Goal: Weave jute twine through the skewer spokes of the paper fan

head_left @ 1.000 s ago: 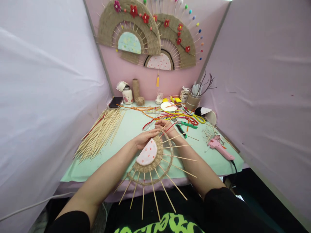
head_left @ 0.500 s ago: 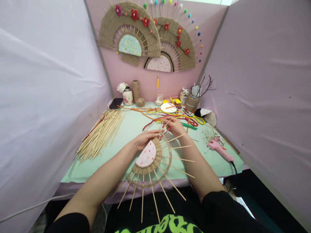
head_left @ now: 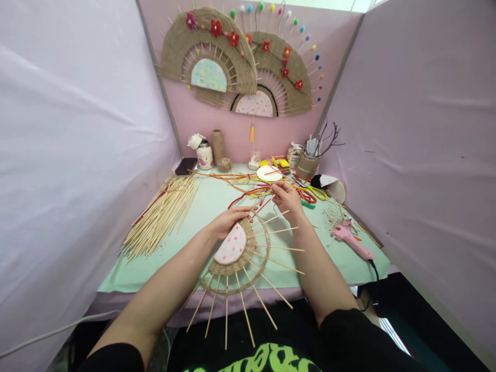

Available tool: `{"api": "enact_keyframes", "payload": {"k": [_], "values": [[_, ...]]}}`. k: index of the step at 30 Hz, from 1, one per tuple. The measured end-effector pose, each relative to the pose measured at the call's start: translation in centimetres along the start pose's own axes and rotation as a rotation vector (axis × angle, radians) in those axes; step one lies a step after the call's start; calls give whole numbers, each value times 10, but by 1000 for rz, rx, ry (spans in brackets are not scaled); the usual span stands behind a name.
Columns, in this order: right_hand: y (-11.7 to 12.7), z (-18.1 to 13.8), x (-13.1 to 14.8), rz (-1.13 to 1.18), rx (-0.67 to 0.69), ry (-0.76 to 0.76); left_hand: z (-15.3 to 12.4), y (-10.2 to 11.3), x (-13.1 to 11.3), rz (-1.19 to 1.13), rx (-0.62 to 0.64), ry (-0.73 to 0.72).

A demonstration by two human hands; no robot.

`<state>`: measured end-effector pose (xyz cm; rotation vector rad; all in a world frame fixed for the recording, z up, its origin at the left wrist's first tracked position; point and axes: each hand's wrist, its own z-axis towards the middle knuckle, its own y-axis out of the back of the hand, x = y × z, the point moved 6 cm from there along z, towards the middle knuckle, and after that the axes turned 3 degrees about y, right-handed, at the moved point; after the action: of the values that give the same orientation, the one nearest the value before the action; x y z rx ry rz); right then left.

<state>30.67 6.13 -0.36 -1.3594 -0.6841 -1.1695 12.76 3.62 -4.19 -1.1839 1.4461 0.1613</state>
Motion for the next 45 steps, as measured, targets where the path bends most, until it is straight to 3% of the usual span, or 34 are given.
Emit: {"api": "enact_keyframes", "payload": {"k": [4,12,19,29,39,45], "values": [[-4,-2,-3,-58,75,-33,-1,12,-16,-12,-88,-122],[-16,-11,-31,-448,296,-134,-13,22,-38,54,-299,-319],[-30,-20,-33,-463,440,-154,-15,22,-43,118,-291,-438],[-24,-17,-27,-453,318,-155,-15,29,-44,65,-354,-398],[-24,-16,-29,-331,321,-203,-16,35,-49,10,-292,-322],[-20,-14,-23,-214,279,-218,-17,37,-49,33,-337,-318]]}}
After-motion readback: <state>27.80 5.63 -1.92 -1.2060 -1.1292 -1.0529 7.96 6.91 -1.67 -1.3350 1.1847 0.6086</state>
